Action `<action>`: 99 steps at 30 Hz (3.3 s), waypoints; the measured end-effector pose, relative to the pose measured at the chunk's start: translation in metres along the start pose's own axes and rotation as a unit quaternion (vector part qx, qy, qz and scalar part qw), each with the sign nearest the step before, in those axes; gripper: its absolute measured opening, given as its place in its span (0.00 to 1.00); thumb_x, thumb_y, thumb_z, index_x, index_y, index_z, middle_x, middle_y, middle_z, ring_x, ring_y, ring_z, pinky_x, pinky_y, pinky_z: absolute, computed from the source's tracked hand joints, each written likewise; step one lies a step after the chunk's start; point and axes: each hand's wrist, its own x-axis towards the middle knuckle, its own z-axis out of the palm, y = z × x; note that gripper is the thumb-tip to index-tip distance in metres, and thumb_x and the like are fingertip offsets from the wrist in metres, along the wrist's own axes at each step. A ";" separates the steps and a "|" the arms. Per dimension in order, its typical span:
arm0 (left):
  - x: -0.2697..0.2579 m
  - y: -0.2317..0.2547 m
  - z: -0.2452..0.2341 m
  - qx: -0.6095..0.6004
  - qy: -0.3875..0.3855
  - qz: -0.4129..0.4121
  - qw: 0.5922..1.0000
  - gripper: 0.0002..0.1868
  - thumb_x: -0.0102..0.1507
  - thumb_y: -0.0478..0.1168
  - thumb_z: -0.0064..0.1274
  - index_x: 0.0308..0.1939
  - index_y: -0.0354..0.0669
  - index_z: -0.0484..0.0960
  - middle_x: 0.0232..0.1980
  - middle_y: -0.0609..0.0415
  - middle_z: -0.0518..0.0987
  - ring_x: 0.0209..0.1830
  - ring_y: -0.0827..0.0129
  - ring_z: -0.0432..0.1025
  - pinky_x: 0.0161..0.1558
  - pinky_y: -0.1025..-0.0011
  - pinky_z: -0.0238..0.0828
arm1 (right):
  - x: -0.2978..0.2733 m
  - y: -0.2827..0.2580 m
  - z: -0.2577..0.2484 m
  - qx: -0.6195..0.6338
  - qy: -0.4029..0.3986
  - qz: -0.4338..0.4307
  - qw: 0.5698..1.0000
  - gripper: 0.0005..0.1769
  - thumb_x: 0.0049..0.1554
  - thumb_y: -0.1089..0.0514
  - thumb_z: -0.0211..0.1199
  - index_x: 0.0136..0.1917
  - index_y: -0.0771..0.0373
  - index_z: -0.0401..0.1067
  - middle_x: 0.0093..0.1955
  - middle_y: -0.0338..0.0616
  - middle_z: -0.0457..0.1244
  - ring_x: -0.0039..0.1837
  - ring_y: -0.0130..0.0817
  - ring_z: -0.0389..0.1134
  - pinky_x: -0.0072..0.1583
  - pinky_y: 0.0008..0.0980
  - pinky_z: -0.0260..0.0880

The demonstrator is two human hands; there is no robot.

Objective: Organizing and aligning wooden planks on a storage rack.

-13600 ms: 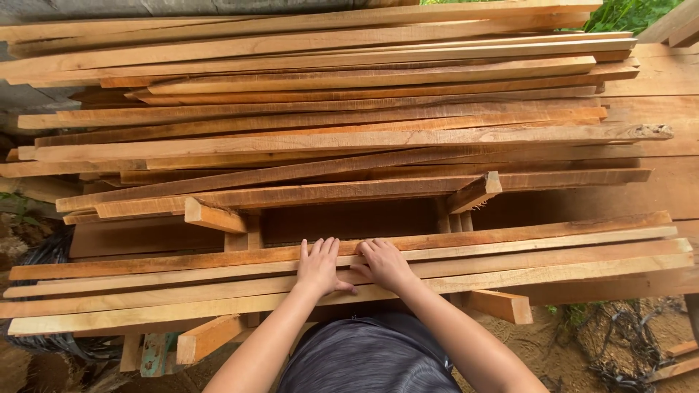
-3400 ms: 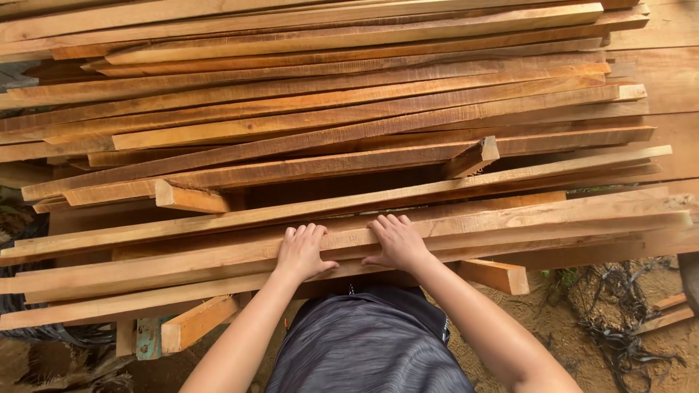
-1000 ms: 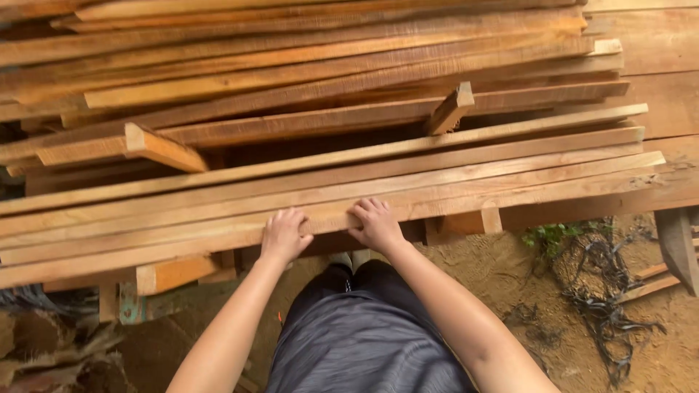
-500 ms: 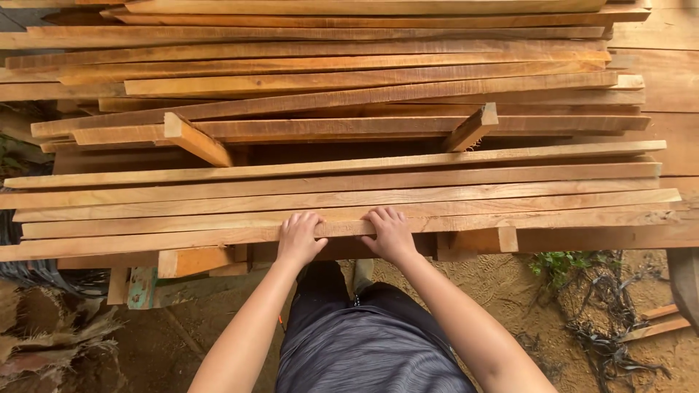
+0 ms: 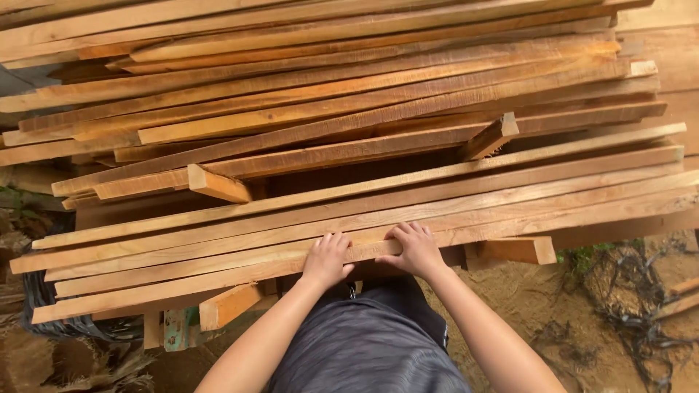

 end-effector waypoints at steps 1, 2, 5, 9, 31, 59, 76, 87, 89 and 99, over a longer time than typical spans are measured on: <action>-0.005 0.003 -0.005 -0.001 -0.006 0.004 1.000 0.30 0.52 0.53 0.68 0.53 0.50 0.74 0.49 0.56 0.71 0.56 0.59 0.69 0.52 0.60 0.71 | -0.004 -0.003 0.001 0.003 -0.002 0.006 1.000 0.27 0.41 0.32 0.74 0.50 0.44 0.74 0.51 0.31 0.66 0.60 0.36 0.66 0.62 0.41 0.64; -0.002 0.005 -0.014 -0.012 -0.016 0.000 1.000 0.30 0.52 0.53 0.68 0.52 0.50 0.74 0.49 0.56 0.71 0.56 0.58 0.69 0.52 0.59 0.71 | 0.001 -0.003 -0.003 0.002 -0.028 0.017 0.999 0.28 0.42 0.31 0.74 0.50 0.44 0.74 0.50 0.31 0.66 0.60 0.37 0.66 0.61 0.42 0.64; 0.008 0.009 -0.025 -0.027 -0.037 -0.018 0.999 0.29 0.52 0.54 0.67 0.51 0.51 0.74 0.49 0.56 0.71 0.56 0.58 0.69 0.54 0.58 0.71 | 0.011 0.003 -0.006 -0.006 -0.077 0.031 0.997 0.28 0.42 0.29 0.74 0.49 0.43 0.74 0.50 0.30 0.65 0.60 0.37 0.65 0.61 0.42 0.64; 0.009 0.022 -0.041 -0.032 -0.061 -0.060 0.996 0.28 0.52 0.58 0.67 0.48 0.48 0.76 0.50 0.54 0.73 0.57 0.55 0.70 0.54 0.56 0.72 | 0.022 0.004 -0.004 -0.063 -0.125 0.003 0.990 0.31 0.39 0.27 0.74 0.49 0.46 0.75 0.48 0.33 0.66 0.57 0.39 0.67 0.58 0.43 0.68; 0.011 0.029 -0.052 -0.140 -0.137 -0.159 0.968 0.33 0.55 0.71 0.54 0.53 0.55 0.84 0.58 0.49 0.81 0.63 0.52 0.73 0.65 0.55 0.63 | -0.003 -0.002 0.004 -0.045 0.043 -0.126 0.990 0.26 0.47 0.36 0.72 0.49 0.48 0.65 0.40 0.38 0.69 0.51 0.38 0.71 0.54 0.38 0.65; 0.002 0.057 -0.056 -0.084 -0.083 -0.172 0.978 0.29 0.53 0.63 0.62 0.48 0.51 0.77 0.56 0.57 0.77 0.66 0.61 0.68 0.67 0.52 0.62 | 0.031 0.003 -0.024 -0.053 -0.247 -0.026 0.967 0.36 0.48 0.20 0.61 0.51 0.51 0.77 0.47 0.48 0.72 0.57 0.49 0.73 0.57 0.46 0.71; 0.000 0.042 -0.002 -0.098 -0.025 -0.185 0.978 0.26 0.54 0.57 0.64 0.51 0.57 0.73 0.55 0.63 0.73 0.66 0.64 0.65 0.71 0.52 0.58 | -0.001 0.027 0.033 -0.080 0.034 -0.161 0.983 0.31 0.45 0.41 0.75 0.60 0.45 0.70 0.56 0.34 0.64 0.63 0.35 0.63 0.62 0.36 0.61; -0.013 0.057 0.021 0.078 0.096 -0.134 0.983 0.34 0.53 0.55 0.69 0.58 0.58 0.69 0.58 0.62 0.71 0.66 0.67 0.62 0.66 0.60 0.56 | 0.005 0.028 0.017 -0.085 0.042 -0.212 0.973 0.27 0.46 0.42 0.73 0.57 0.48 0.72 0.55 0.33 0.63 0.59 0.34 0.63 0.55 0.35 0.63; -0.014 0.059 0.024 0.080 0.092 -0.135 0.983 0.34 0.53 0.55 0.68 0.58 0.58 0.70 0.58 0.62 0.70 0.66 0.67 0.61 0.66 0.60 0.56 | 0.003 0.027 0.014 -0.072 0.036 -0.213 0.974 0.27 0.46 0.43 0.73 0.57 0.49 0.73 0.55 0.34 0.64 0.59 0.35 0.64 0.55 0.35 0.63; 0.005 0.051 0.019 -0.031 0.044 -0.110 0.992 0.28 0.55 0.47 0.66 0.57 0.55 0.74 0.57 0.61 0.71 0.64 0.64 0.64 0.62 0.60 0.63 | 0.010 0.025 0.010 -0.037 -0.007 -0.182 0.983 0.25 0.47 0.42 0.72 0.56 0.49 0.74 0.54 0.34 0.64 0.59 0.36 0.65 0.55 0.35 0.65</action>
